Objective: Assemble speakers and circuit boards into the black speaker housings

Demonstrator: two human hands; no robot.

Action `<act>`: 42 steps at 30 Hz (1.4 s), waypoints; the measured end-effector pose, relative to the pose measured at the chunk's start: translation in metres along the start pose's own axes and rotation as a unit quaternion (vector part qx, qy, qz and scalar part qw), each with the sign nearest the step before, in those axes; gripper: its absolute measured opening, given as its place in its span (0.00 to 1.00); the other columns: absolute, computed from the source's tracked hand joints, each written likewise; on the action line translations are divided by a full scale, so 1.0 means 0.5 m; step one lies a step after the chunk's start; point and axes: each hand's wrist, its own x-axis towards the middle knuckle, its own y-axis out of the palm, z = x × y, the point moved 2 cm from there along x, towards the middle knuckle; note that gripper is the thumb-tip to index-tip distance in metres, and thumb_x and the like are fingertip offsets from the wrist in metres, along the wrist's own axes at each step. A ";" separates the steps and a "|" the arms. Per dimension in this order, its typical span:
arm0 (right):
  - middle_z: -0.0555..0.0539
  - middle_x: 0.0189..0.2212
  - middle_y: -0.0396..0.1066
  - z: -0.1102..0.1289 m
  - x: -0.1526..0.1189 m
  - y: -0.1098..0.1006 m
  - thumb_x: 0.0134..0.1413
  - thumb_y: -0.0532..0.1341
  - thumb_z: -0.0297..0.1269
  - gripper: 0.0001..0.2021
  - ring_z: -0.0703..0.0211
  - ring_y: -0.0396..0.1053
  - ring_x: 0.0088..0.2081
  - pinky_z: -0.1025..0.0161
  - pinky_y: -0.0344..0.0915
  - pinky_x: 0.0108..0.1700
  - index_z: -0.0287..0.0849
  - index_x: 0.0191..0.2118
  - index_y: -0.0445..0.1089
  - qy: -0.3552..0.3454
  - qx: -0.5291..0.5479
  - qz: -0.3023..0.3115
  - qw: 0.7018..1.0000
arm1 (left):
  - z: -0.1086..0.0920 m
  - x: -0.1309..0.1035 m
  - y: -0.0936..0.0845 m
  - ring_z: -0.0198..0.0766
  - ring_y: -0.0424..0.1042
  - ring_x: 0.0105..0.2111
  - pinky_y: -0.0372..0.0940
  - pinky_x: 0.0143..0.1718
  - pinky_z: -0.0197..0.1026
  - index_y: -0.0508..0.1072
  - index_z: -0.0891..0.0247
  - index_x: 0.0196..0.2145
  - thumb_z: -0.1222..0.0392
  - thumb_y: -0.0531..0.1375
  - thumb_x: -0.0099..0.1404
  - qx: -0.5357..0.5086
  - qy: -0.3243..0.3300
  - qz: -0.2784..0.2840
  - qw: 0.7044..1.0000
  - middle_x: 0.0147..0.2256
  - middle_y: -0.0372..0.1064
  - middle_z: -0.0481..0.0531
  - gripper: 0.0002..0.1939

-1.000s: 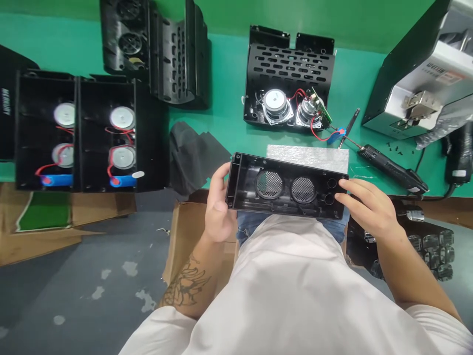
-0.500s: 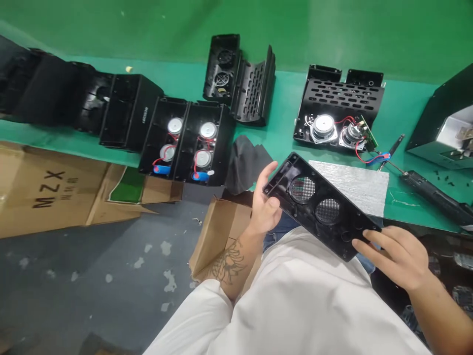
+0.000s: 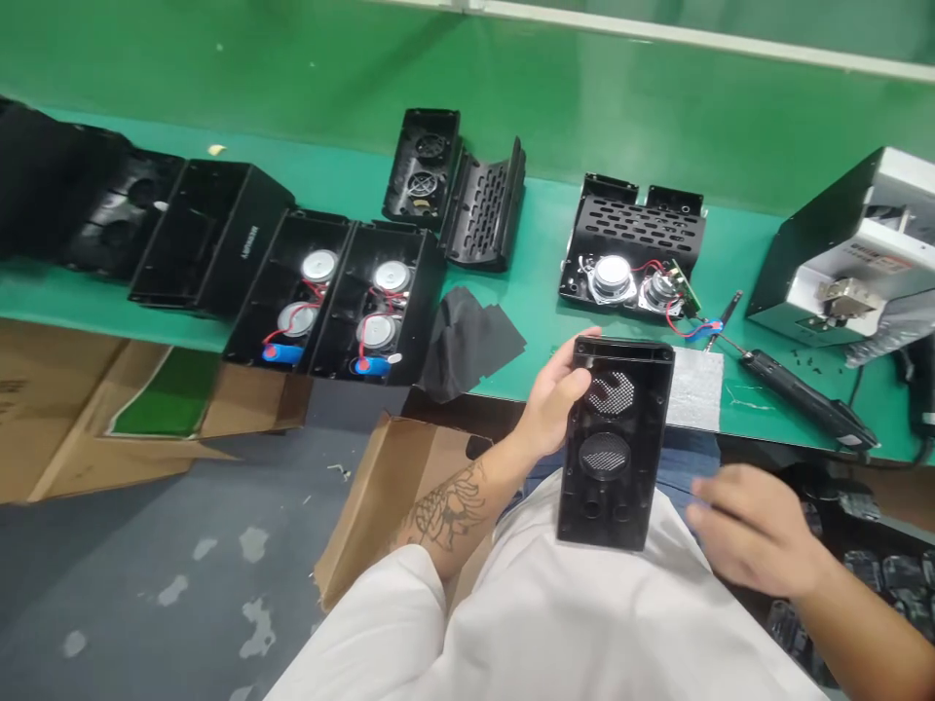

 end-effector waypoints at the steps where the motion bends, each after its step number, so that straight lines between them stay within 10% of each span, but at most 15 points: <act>1: 0.37 0.53 0.68 -0.014 0.007 -0.009 0.84 0.54 0.24 0.06 0.53 0.71 0.48 0.59 0.67 0.49 0.33 0.54 0.67 0.018 -0.025 -0.005 1.000 | -0.003 0.008 0.008 0.44 0.83 0.45 0.74 0.45 0.41 0.74 0.59 0.64 0.32 0.77 0.58 0.012 -0.024 0.025 0.999 0.53 0.82 0.57 0.46; 6: 0.44 0.68 0.58 -0.061 0.037 -0.027 0.87 0.54 0.24 0.11 0.46 0.61 0.69 0.48 0.55 0.75 0.39 0.62 0.71 0.013 -0.145 0.082 0.986 | 0.001 0.059 0.059 0.44 0.80 0.43 0.73 0.47 0.43 0.81 0.63 0.58 0.33 0.76 0.60 0.085 -0.126 0.193 0.969 0.45 0.82 0.54 0.38; 10: 0.45 0.52 0.70 -0.055 0.022 -0.025 0.87 0.51 0.22 0.08 0.57 0.69 0.56 0.52 0.54 0.77 0.33 0.53 0.67 -0.026 -0.150 0.088 0.984 | -0.014 0.107 0.073 0.44 0.78 0.42 0.72 0.44 0.45 0.79 0.61 0.64 0.31 0.74 0.61 0.215 -0.155 0.247 0.932 0.49 0.80 0.57 0.43; 14: 0.47 0.43 0.68 -0.050 -0.016 -0.022 0.84 0.56 0.21 0.06 0.61 0.67 0.49 0.54 0.54 0.77 0.32 0.50 0.69 0.030 -0.160 0.047 0.986 | -0.097 0.120 0.010 0.49 0.79 0.54 0.75 0.54 0.49 0.81 0.59 0.62 0.25 0.68 0.67 0.316 -0.069 0.271 0.906 0.57 0.79 0.62 0.40; 18: 0.47 0.41 0.67 -0.058 -0.039 -0.002 0.84 0.58 0.23 0.06 0.62 0.65 0.47 0.56 0.51 0.78 0.32 0.47 0.70 0.083 -0.188 0.014 0.979 | -0.144 0.062 -0.084 0.52 0.77 0.64 0.73 0.67 0.52 0.80 0.53 0.63 0.29 0.63 0.74 0.276 0.086 0.240 0.927 0.63 0.77 0.60 0.32; 22: 0.48 0.40 0.66 -0.076 -0.039 0.028 0.85 0.64 0.30 0.08 0.62 0.64 0.45 0.58 0.52 0.76 0.31 0.47 0.71 0.097 -0.216 0.012 0.971 | -0.082 -0.004 -0.137 0.59 0.62 0.77 0.56 0.82 0.59 0.63 0.45 0.77 0.35 0.78 0.60 0.319 0.143 0.199 0.916 0.75 0.64 0.58 0.54; 26: 0.48 0.39 0.65 -0.090 -0.027 0.051 0.85 0.65 0.32 0.10 0.62 0.64 0.44 0.60 0.56 0.72 0.31 0.48 0.71 0.092 -0.218 0.011 0.971 | -0.017 -0.023 -0.143 0.60 0.57 0.80 0.52 0.83 0.65 0.52 0.46 0.81 0.44 0.78 0.64 0.400 0.111 0.127 0.901 0.80 0.54 0.61 0.58; 33: 0.46 0.40 0.67 -0.096 0.000 0.053 0.86 0.64 0.32 0.09 0.62 0.66 0.46 0.61 0.61 0.68 0.30 0.48 0.72 0.079 -0.187 0.032 0.979 | -0.025 -0.015 -0.121 0.60 0.51 0.82 0.58 0.81 0.66 0.50 0.49 0.81 0.54 0.73 0.68 0.524 0.126 0.098 0.836 0.81 0.47 0.63 0.52; 37: 0.41 0.45 0.69 -0.114 0.007 0.010 0.94 0.55 0.42 0.20 0.60 0.69 0.48 0.64 0.68 0.58 0.29 0.50 0.72 0.091 -0.126 0.004 0.988 | -0.028 -0.016 -0.125 0.60 0.53 0.81 0.58 0.80 0.66 0.49 0.49 0.81 0.53 0.73 0.68 0.552 0.145 0.110 0.814 0.80 0.50 0.64 0.53; 42: 0.42 0.51 0.70 -0.201 0.004 -0.040 0.86 0.61 0.33 0.08 0.57 0.71 0.52 0.61 0.68 0.56 0.33 0.56 0.73 0.193 -0.133 -0.049 0.971 | -0.048 -0.005 -0.133 0.65 0.54 0.80 0.58 0.79 0.69 0.49 0.54 0.81 0.39 0.71 0.69 0.534 0.211 0.152 0.805 0.80 0.50 0.69 0.55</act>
